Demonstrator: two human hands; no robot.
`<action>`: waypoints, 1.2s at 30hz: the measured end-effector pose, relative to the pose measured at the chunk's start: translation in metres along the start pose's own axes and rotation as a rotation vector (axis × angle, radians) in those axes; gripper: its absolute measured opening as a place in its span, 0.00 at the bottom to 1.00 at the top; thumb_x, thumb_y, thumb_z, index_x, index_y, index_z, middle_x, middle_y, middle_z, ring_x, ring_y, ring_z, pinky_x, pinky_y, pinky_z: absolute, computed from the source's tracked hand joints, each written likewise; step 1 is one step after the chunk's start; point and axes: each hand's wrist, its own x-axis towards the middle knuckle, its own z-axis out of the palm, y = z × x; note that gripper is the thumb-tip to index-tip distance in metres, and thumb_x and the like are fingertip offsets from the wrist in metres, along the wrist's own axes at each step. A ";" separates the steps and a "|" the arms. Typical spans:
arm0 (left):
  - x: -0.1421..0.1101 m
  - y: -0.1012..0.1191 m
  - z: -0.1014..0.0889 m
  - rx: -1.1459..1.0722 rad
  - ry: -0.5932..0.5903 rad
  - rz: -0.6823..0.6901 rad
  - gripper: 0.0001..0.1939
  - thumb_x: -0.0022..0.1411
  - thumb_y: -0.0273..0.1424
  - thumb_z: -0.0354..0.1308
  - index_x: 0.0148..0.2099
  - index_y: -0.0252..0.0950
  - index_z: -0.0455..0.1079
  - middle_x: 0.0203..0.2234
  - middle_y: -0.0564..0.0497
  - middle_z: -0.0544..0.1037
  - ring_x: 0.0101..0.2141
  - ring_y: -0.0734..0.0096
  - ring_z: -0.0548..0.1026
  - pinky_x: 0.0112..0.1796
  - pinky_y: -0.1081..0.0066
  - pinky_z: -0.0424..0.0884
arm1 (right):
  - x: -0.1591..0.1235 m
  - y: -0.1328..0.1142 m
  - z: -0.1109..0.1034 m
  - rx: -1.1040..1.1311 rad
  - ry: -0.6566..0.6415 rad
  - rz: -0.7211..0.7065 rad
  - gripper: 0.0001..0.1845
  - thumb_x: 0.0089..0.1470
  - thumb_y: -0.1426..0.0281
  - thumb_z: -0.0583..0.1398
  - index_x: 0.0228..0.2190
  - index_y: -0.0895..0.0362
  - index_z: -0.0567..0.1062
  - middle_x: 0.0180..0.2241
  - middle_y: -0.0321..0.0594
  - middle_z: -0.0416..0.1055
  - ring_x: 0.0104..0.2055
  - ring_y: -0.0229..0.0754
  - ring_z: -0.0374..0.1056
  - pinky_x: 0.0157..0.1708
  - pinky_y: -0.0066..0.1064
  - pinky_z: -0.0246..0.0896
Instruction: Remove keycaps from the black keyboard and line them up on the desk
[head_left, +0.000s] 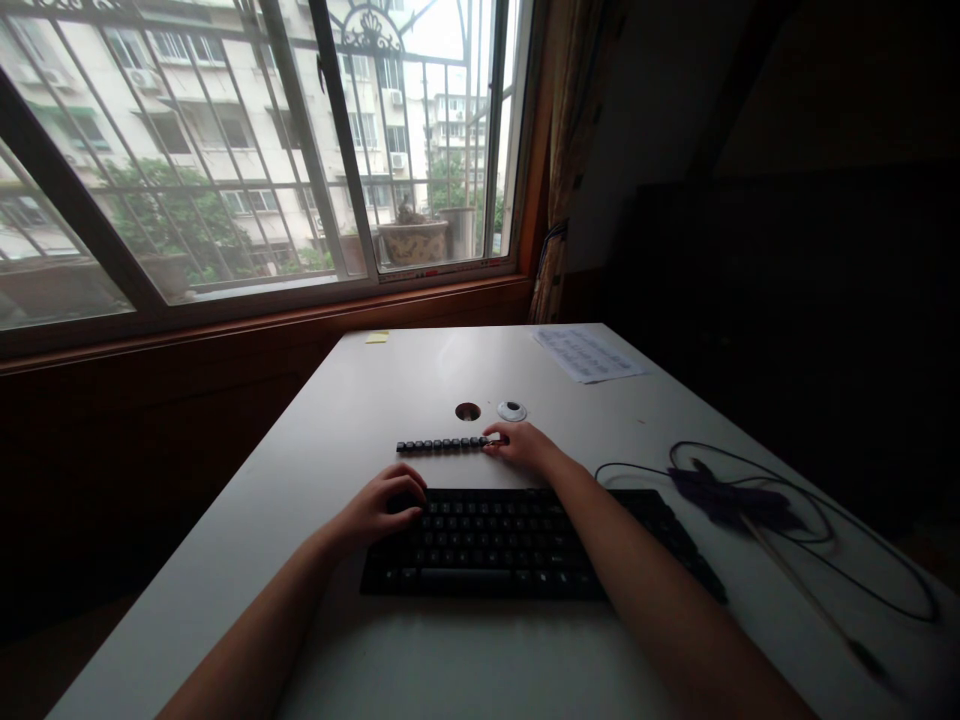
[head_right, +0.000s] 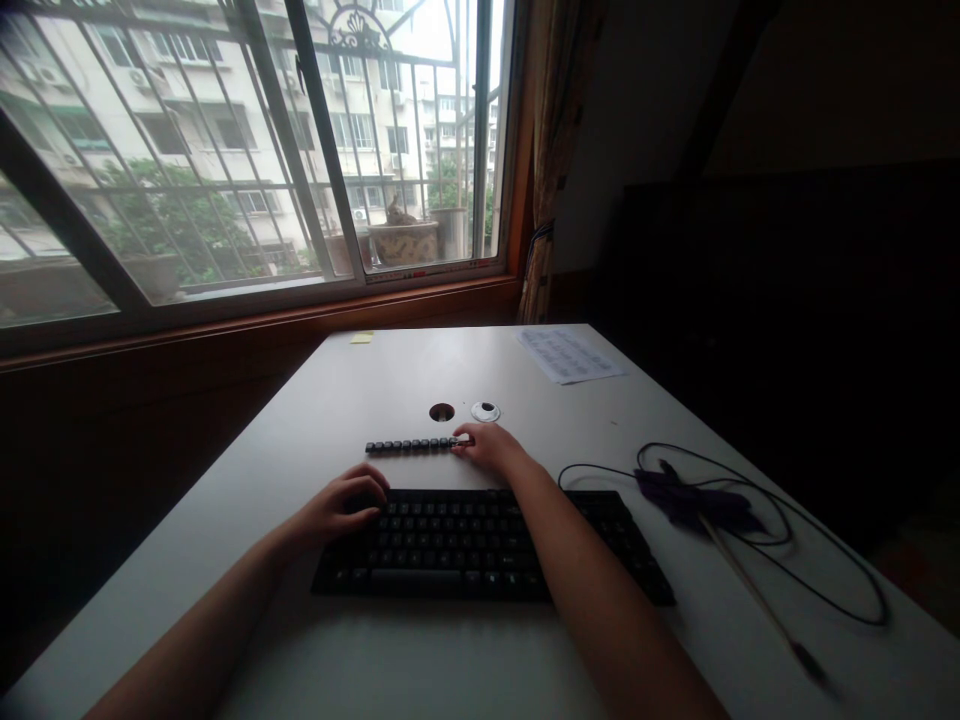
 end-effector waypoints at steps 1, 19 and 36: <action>0.000 0.000 0.000 0.000 0.000 -0.001 0.07 0.63 0.33 0.59 0.41 0.37 0.73 0.43 0.46 0.72 0.45 0.62 0.71 0.49 0.63 0.69 | 0.000 0.000 0.000 0.003 0.000 -0.001 0.19 0.51 0.62 0.65 0.46 0.53 0.78 0.33 0.40 0.78 0.34 0.42 0.73 0.37 0.30 0.63; -0.001 -0.001 0.001 -0.005 0.011 0.008 0.09 0.63 0.36 0.58 0.40 0.36 0.73 0.43 0.45 0.73 0.45 0.62 0.72 0.48 0.63 0.69 | -0.037 -0.028 -0.057 0.052 0.330 -0.175 0.19 0.60 0.56 0.55 0.32 0.56 0.78 0.24 0.36 0.72 0.26 0.37 0.66 0.31 0.28 0.58; 0.000 -0.001 -0.001 0.000 -0.004 0.010 0.09 0.64 0.36 0.57 0.41 0.36 0.73 0.43 0.45 0.72 0.46 0.62 0.71 0.50 0.63 0.68 | -0.104 -0.064 -0.053 0.091 0.469 0.022 0.29 0.65 0.52 0.46 0.22 0.56 0.72 0.17 0.34 0.64 0.22 0.38 0.64 0.28 0.28 0.54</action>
